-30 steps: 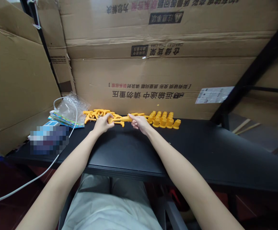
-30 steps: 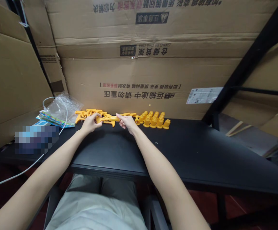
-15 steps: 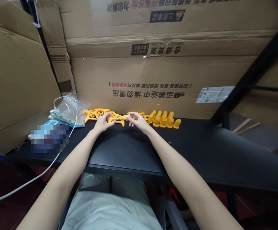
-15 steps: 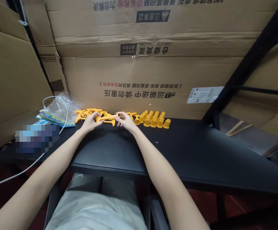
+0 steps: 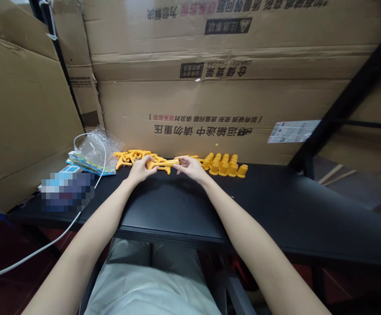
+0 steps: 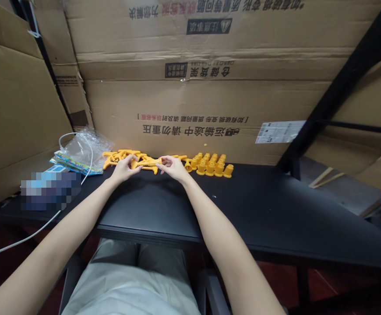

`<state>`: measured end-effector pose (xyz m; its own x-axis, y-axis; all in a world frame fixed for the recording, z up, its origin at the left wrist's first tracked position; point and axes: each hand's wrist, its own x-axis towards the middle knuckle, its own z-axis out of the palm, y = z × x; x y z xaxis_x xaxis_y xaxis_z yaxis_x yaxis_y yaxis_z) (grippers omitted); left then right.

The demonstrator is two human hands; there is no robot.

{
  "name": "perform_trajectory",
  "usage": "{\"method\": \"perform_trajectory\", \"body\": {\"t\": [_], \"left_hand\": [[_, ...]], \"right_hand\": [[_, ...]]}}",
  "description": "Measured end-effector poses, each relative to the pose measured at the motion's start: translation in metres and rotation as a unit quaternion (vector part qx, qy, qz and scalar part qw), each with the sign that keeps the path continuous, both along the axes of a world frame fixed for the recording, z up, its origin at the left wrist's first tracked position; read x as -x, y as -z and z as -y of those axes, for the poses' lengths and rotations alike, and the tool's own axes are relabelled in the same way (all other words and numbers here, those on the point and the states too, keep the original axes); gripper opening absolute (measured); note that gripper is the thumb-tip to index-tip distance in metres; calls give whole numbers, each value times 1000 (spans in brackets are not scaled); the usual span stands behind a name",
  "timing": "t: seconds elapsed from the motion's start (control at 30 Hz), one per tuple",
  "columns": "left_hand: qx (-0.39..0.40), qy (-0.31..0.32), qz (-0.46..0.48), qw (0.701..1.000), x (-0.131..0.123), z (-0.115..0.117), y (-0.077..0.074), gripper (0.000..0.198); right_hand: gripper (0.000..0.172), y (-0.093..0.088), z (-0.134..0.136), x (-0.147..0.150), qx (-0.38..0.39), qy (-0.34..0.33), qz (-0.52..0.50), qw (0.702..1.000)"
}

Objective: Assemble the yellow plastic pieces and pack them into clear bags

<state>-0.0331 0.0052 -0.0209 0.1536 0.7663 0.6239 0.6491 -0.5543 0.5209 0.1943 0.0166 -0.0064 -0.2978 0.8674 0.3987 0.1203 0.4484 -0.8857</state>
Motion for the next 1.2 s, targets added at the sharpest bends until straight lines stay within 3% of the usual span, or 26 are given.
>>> {"method": "perform_trajectory", "body": {"t": [0.33,0.73,0.93,1.2], "left_hand": [[-42,-10,-21,999,-4,7,-8,24],[-32,-5,-14,999,-3,4,-3,24],[-15,-11,-14,1000,-1,2,-2,25],[-22,-18,-20,999,0,0,0,24]], "right_hand": [[54,-6,11,4,56,16,30,998],[53,-1,7,7,88,39,7,995],[38,-3,5,1,141,-19,13,990],[40,3,-1,-3,127,-54,-24,990]]}}
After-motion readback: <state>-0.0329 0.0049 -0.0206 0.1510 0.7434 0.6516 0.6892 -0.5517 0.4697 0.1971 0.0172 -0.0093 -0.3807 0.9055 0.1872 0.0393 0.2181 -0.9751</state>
